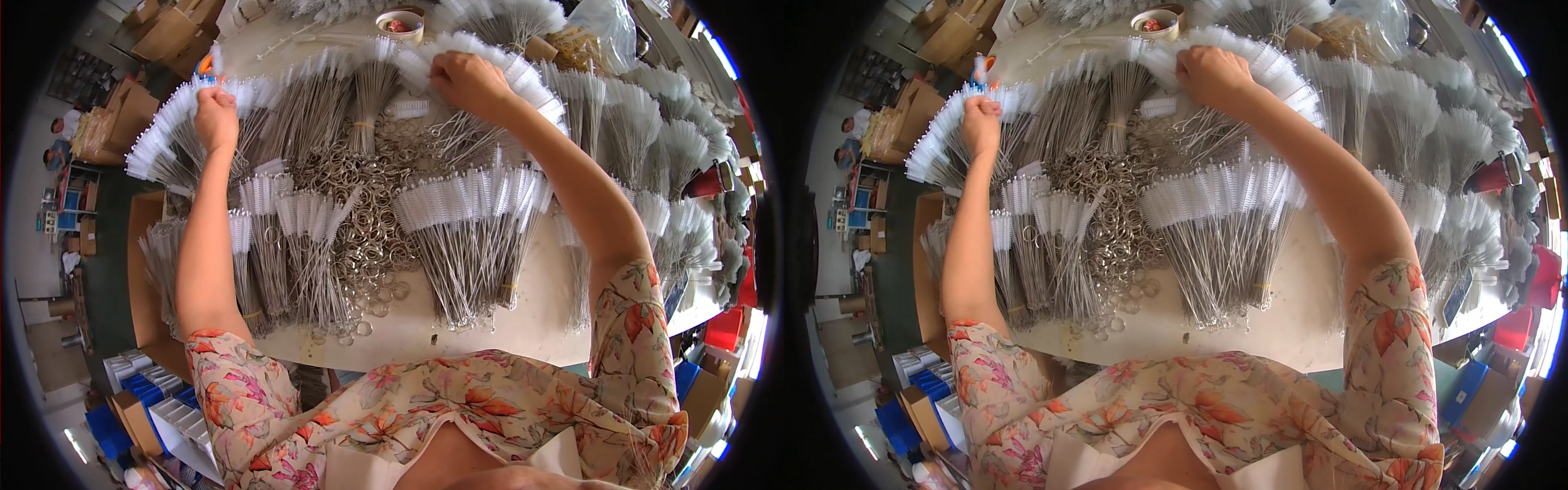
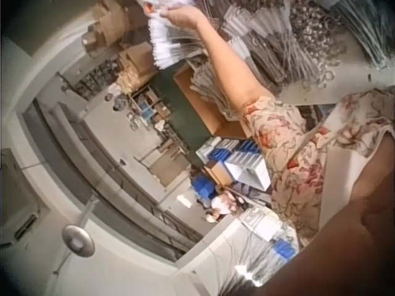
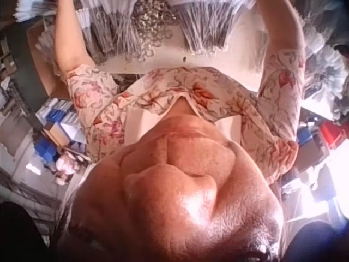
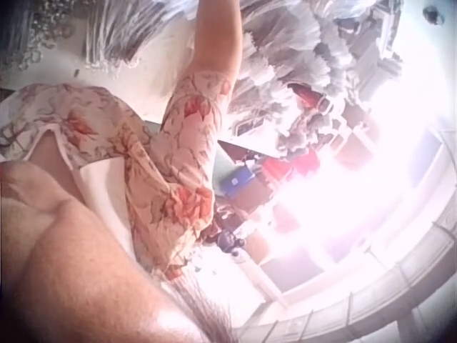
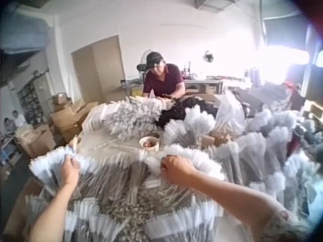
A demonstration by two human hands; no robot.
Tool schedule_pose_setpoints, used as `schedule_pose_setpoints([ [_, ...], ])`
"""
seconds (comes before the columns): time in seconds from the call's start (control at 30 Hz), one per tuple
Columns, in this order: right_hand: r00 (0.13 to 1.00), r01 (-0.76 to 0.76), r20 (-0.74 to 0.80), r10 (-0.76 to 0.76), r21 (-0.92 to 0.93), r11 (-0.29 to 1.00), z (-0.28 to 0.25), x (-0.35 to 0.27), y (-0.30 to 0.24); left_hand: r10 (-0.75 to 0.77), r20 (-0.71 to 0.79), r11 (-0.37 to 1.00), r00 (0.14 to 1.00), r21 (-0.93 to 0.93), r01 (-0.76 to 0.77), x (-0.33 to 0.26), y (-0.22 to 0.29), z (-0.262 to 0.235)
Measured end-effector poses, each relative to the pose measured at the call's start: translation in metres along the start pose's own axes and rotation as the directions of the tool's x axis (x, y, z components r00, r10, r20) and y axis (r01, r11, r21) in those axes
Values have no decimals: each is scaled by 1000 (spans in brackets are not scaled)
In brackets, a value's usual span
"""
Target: Assembling small white brushes onto metal rings.
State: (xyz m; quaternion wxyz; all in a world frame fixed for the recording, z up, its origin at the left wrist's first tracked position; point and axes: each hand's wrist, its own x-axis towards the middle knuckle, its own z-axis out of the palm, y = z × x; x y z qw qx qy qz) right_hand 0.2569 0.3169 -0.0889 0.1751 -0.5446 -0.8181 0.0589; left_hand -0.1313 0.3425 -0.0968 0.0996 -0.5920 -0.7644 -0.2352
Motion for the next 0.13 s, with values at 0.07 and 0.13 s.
schedule_pose_setpoints([
  [0.07, 971, 13, -234, 43, 231, 973, -8, 3, 15, -66, -105, 862, 992, -507, 4, -3, 39, -5],
  [0.13, 933, 10, -319, 167, 486, 874, -31, 12, 9, 119, -51, 840, 992, -527, -128, -7, 64, -1],
])
